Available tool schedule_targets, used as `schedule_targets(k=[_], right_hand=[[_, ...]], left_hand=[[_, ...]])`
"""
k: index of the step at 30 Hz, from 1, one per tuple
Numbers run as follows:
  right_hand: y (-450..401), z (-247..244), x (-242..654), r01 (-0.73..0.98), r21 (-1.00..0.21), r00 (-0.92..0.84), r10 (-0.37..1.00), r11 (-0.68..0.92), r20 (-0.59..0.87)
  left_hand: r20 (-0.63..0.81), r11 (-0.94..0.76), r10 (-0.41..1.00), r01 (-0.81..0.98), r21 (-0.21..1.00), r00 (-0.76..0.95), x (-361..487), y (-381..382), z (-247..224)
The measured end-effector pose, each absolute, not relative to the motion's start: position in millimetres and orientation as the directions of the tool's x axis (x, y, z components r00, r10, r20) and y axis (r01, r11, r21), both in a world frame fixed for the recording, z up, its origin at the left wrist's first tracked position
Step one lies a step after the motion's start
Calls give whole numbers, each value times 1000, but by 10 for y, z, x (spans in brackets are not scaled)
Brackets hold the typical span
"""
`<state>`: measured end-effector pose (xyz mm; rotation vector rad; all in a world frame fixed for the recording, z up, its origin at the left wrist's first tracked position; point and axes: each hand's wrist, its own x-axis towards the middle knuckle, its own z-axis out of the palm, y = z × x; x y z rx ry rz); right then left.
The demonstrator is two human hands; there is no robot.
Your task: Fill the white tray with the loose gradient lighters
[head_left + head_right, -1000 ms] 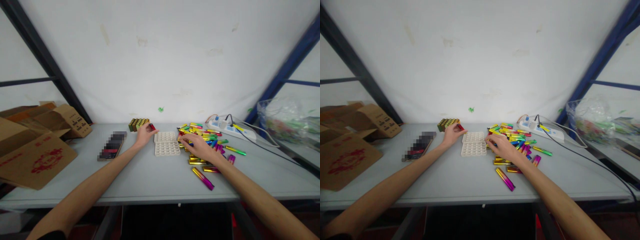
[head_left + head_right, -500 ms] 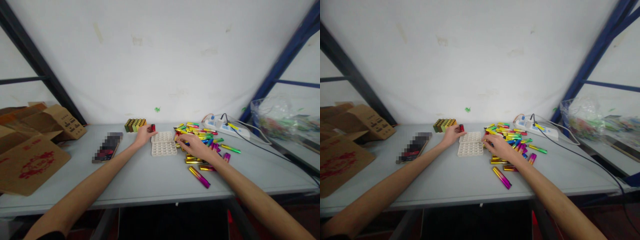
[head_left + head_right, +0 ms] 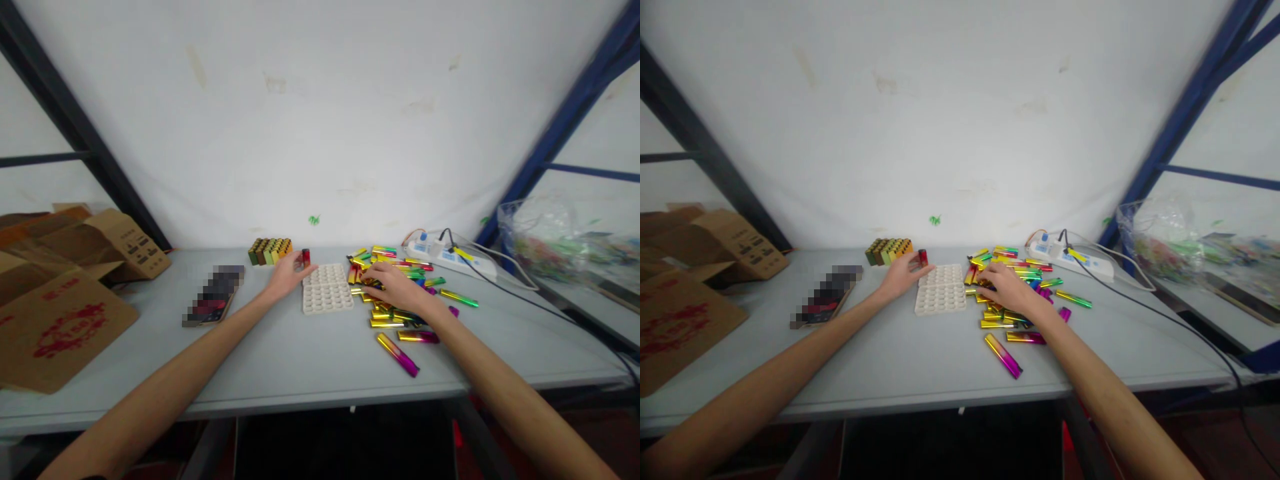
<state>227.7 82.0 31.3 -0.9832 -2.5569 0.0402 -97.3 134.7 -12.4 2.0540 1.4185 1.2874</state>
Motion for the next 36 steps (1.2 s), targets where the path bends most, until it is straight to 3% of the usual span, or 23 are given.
schedule_targets(k=[7, 12, 20, 26, 31, 33, 36], right_hand=[[865, 240, 2283, 633, -186, -674, 653, 752, 345], [859, 255, 2295, 637, -210, -673, 669, 741, 317], [874, 261, 2284, 633, -266, -643, 685, 727, 342], [813, 396, 2251, 559, -343, -548, 647, 754, 530], [734, 515, 2236, 561, -481, -213, 679, 674, 703], [729, 519, 2233, 502, -615, -120, 754, 608, 646], [730, 502, 2207, 279, -829, -96, 873, 485, 479]], left_hand=[[622, -513, 782, 610, 604, 42, -963, 1069, 28], [730, -581, 675, 690, 432, 111, -875, 898, 193], [750, -642, 626, 687, 340, 214, -802, 833, 199], [770, -669, 599, 666, 331, 220, -804, 828, 207], [784, -682, 580, 658, 319, 222, -794, 802, 230], [792, -690, 567, 654, 310, 224, -788, 797, 231], [796, -700, 559, 647, 302, 233, -777, 795, 221]])
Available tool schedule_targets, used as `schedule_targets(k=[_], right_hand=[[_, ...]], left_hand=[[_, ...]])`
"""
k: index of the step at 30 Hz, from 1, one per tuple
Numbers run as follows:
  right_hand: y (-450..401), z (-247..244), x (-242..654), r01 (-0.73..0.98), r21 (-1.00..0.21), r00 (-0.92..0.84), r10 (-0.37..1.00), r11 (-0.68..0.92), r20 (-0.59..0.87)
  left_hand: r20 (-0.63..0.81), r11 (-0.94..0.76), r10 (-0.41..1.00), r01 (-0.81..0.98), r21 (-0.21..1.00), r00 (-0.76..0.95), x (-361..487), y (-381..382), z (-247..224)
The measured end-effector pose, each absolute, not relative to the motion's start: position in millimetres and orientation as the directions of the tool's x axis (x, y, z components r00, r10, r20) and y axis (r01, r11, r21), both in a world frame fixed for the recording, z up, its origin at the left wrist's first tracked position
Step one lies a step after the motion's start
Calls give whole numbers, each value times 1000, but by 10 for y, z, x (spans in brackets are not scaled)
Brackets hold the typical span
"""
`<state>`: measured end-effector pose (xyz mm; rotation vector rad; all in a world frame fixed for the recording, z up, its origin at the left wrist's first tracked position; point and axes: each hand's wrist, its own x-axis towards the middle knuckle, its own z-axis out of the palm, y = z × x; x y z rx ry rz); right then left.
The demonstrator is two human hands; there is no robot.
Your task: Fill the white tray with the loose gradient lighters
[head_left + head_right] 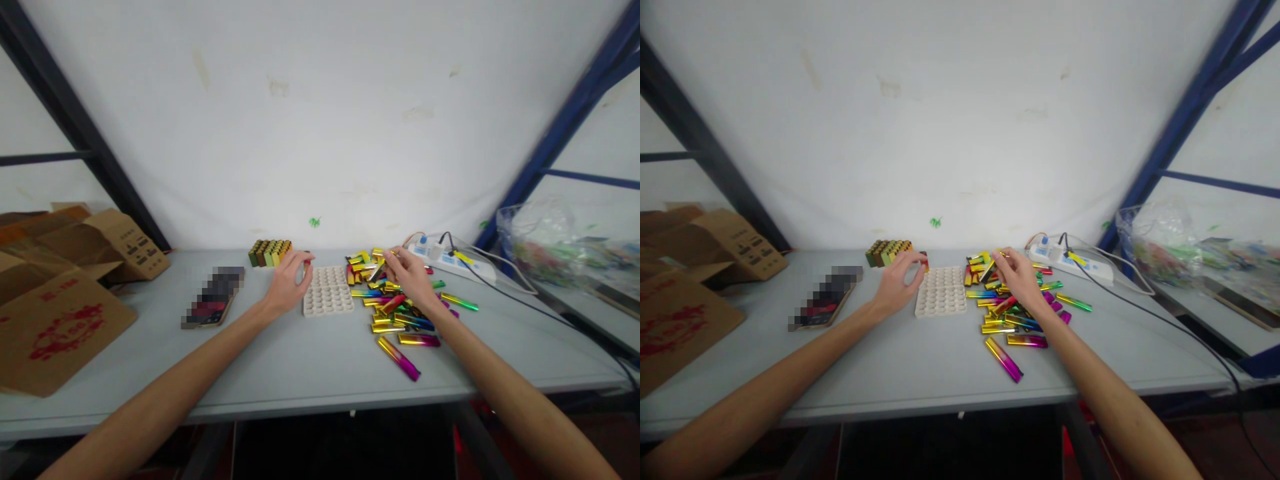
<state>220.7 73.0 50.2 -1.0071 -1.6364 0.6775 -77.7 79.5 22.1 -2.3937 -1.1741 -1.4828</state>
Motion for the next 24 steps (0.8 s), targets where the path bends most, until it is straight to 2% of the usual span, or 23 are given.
schedule_targets(k=[2, 5, 8, 12, 15, 21, 24], right_hand=[[724, 497, 2173, 108, -910, -100, 915, 401, 392], [715, 494, 2128, -83, -959, -134, 950, 272, 281], [727, 465, 2115, -178, -971, -171, 967, 159, 189], [742, 399, 2120, -267, -958, -217, 962, 106, 167], [723, 375, 2109, -261, -962, -319, 934, 76, 160], [712, 333, 2076, -56, -986, -496, 853, 158, 165], [710, 314, 2071, 22, -979, -523, 837, 202, 161]], left_hand=[[794, -702, 558, 646, 299, 239, -770, 794, 209], [784, -693, 569, 657, 295, 247, -769, 795, 193], [777, -689, 574, 665, 289, 257, -780, 803, 179], [788, -716, 548, 645, 267, 282, -793, 820, 160], [783, -727, 545, 634, 264, 299, -789, 821, 152], [748, -731, 578, 615, 296, 327, -757, 795, 153], [736, -739, 584, 600, 308, 342, -734, 776, 160]])
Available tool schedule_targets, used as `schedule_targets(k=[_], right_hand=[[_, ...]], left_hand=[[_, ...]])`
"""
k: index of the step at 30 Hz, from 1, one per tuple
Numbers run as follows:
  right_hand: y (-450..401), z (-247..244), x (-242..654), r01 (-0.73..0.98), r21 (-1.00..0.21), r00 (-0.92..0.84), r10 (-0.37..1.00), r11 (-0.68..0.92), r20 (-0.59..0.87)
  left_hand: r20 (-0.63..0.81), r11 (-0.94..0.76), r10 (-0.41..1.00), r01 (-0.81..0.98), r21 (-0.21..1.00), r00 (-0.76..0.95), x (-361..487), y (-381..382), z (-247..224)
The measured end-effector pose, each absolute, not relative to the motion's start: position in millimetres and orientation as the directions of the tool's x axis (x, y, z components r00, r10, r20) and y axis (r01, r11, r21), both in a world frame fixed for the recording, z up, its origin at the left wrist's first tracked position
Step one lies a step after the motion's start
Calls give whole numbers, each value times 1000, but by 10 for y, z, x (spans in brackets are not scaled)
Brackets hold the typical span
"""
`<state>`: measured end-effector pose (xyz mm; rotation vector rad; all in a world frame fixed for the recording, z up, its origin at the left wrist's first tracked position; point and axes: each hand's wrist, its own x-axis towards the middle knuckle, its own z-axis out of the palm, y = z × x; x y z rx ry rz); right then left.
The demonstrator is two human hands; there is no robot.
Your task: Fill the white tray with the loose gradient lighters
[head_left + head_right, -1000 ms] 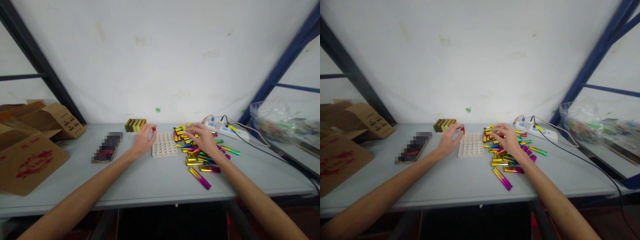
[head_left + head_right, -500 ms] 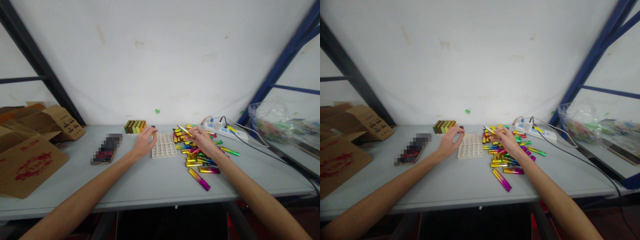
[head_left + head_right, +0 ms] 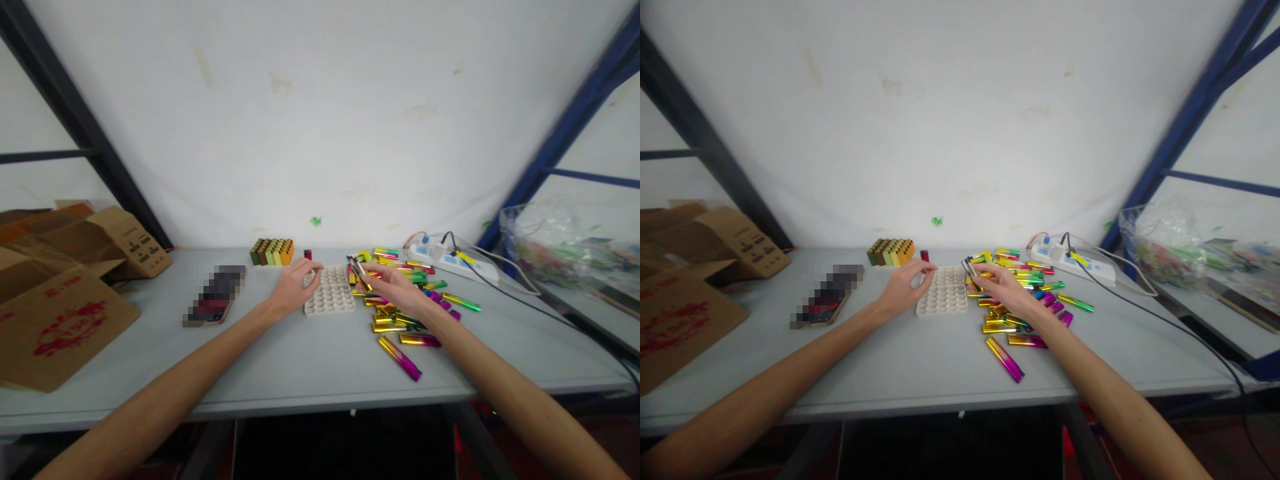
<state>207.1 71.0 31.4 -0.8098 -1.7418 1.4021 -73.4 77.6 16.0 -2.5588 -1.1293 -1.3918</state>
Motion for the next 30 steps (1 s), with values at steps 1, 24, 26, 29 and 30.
schedule_targets(k=[1, 24, 26, 29, 30], right_hand=[[705, 313, 2068, 38, -975, -522, 836, 220, 168], [658, 374, 1989, 502, -543, -360, 734, 673, 576], [678, 404, 2045, 544, -474, -359, 703, 692, 615], [703, 416, 2088, 569, -433, -357, 684, 699, 636], [709, 415, 2094, 575, -425, -358, 682, 699, 638]], left_hand=[[731, -739, 590, 594, 317, 343, -721, 763, 166], [475, -482, 870, 25, 876, 129, -492, 666, 235], [476, -494, 867, 118, 862, 150, -521, 676, 231], [434, -474, 877, 223, 852, 209, -549, 665, 226], [423, -474, 877, 261, 841, 228, -554, 653, 230]])
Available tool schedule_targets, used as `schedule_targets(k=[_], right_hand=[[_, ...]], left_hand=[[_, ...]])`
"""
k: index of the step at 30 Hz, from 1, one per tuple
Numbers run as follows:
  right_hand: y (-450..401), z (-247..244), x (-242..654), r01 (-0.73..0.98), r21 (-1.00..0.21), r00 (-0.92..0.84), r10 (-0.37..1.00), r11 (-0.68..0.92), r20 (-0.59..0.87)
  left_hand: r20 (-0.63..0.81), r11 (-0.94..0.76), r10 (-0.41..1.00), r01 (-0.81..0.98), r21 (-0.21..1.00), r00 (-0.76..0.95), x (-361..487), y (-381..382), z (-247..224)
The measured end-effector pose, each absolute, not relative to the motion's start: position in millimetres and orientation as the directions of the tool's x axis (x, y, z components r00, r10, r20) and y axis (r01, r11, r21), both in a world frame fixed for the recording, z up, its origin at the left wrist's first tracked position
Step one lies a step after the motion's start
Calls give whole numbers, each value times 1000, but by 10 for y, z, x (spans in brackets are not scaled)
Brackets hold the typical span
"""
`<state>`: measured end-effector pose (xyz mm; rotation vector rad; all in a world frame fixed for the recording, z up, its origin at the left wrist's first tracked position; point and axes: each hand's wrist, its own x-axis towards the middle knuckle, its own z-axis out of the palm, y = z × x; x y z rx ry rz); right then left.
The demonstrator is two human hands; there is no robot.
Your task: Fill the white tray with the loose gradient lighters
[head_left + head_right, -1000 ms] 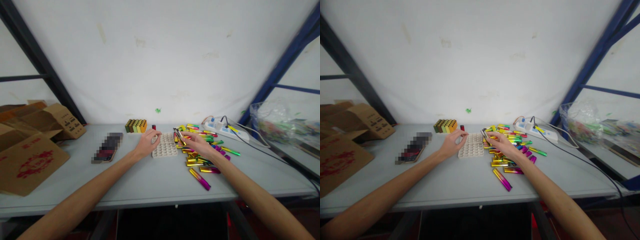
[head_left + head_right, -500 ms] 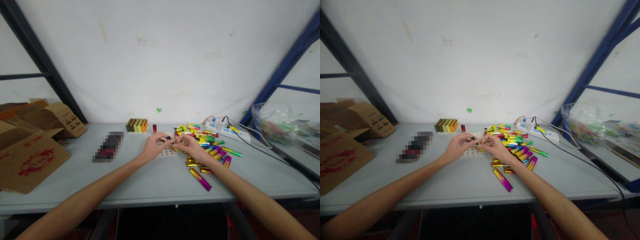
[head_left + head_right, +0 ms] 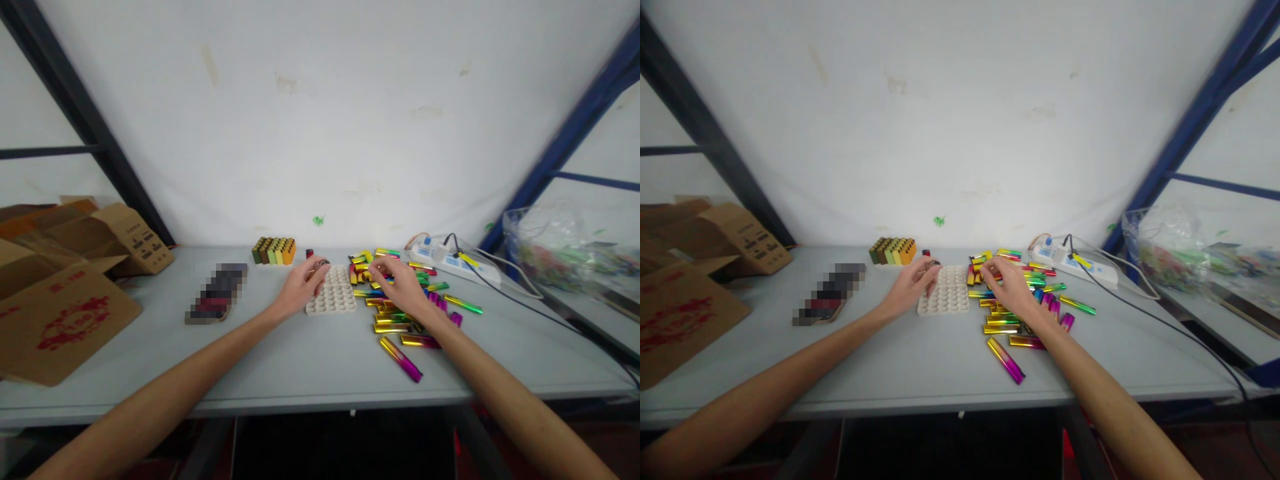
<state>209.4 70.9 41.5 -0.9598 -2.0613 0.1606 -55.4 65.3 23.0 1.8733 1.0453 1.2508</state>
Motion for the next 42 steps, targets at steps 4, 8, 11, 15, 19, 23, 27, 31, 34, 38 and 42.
schedule_targets(k=[4, 8, 11, 15, 19, 23, 27, 31, 34, 38, 42], right_hand=[[715, 409, 2102, 592, -421, -367, 696, 687, 618], [723, 404, 2118, 605, -432, -365, 715, 669, 596], [734, 396, 2131, 601, -443, -363, 722, 665, 590], [737, 393, 2136, 589, -458, -365, 724, 666, 585], [731, 406, 2133, 585, -462, -369, 726, 667, 580], [726, 416, 2132, 590, -448, -381, 721, 671, 579], [717, 422, 2132, 593, -455, -382, 730, 664, 567], [712, 428, 2136, 610, -431, -393, 726, 665, 564], [718, 426, 2141, 617, -417, -402, 722, 668, 563], [724, 416, 2140, 627, -409, -402, 725, 663, 560], [725, 410, 2130, 621, -409, -416, 723, 669, 551]], left_hand=[[435, -502, 864, 473, 724, 253, -560, 591, 271], [416, -478, 874, 592, 649, 250, -562, 569, 307], [417, -479, 872, 628, 613, 258, -574, 582, 302], [410, -461, 876, 690, 558, 253, -599, 604, 275], [406, -454, 878, 705, 544, 252, -618, 624, 260], [425, -470, 870, 684, 558, 251, -645, 655, 255], [470, -508, 851, 599, 619, 236, -708, 712, 249], [528, -539, 827, 539, 647, 193, -798, 793, 247], [621, -579, 772, 555, 598, 136, -869, 861, 248], [683, -556, 730, 605, 569, 29, -955, 948, 228], [612, -493, 789, 537, 684, -55, -996, 1029, 162]])
